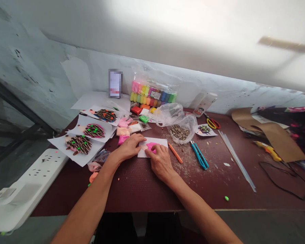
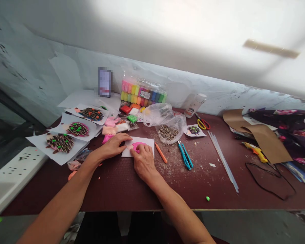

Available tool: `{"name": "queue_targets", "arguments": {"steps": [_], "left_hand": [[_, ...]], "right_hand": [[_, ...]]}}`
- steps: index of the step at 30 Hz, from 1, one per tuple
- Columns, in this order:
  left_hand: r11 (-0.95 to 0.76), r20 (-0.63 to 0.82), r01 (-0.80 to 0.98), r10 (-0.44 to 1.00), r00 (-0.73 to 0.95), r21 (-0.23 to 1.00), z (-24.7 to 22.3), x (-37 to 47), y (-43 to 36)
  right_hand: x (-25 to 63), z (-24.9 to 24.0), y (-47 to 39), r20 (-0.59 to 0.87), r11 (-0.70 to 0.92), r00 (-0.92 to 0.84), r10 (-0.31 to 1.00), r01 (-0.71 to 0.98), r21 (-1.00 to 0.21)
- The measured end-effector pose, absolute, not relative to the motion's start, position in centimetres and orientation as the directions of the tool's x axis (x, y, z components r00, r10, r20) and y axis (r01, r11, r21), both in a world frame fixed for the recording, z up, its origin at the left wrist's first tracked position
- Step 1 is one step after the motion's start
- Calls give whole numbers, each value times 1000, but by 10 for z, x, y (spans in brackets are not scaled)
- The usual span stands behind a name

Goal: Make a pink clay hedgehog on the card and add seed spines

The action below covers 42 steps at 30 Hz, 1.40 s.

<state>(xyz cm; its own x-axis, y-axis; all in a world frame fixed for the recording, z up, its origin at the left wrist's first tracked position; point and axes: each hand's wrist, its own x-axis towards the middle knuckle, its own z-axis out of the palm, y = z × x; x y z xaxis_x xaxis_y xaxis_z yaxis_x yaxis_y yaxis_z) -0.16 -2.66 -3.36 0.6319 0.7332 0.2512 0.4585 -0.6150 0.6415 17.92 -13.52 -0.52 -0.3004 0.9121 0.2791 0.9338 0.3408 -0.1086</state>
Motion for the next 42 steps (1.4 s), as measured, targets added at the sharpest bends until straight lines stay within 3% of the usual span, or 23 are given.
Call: {"name": "queue_targets", "arguments": {"steps": [11,18,33,40,42], "left_hand": [[-613,257,462,738,624,641,-31,-1,-27],[-601,275,441,748,604,667,-24,2,-27],[-573,376,346,785,493,743,-9,10,-32],[-600,405,424,787,466,679,-19,8,-28],[-638,438,469,765,472,610,-23,8,-27]], "right_hand": [[186,-3,-135,275,305,-275,921,950,-71],[193,-4,-132,309,253,-191,932,951,-177],[189,-5,-132,250,276,-242,937,955,-110],[187,-6,-130,243,292,-271,931,955,-57],[186,-6,-130,239,296,-279,930,955,-34]]}}
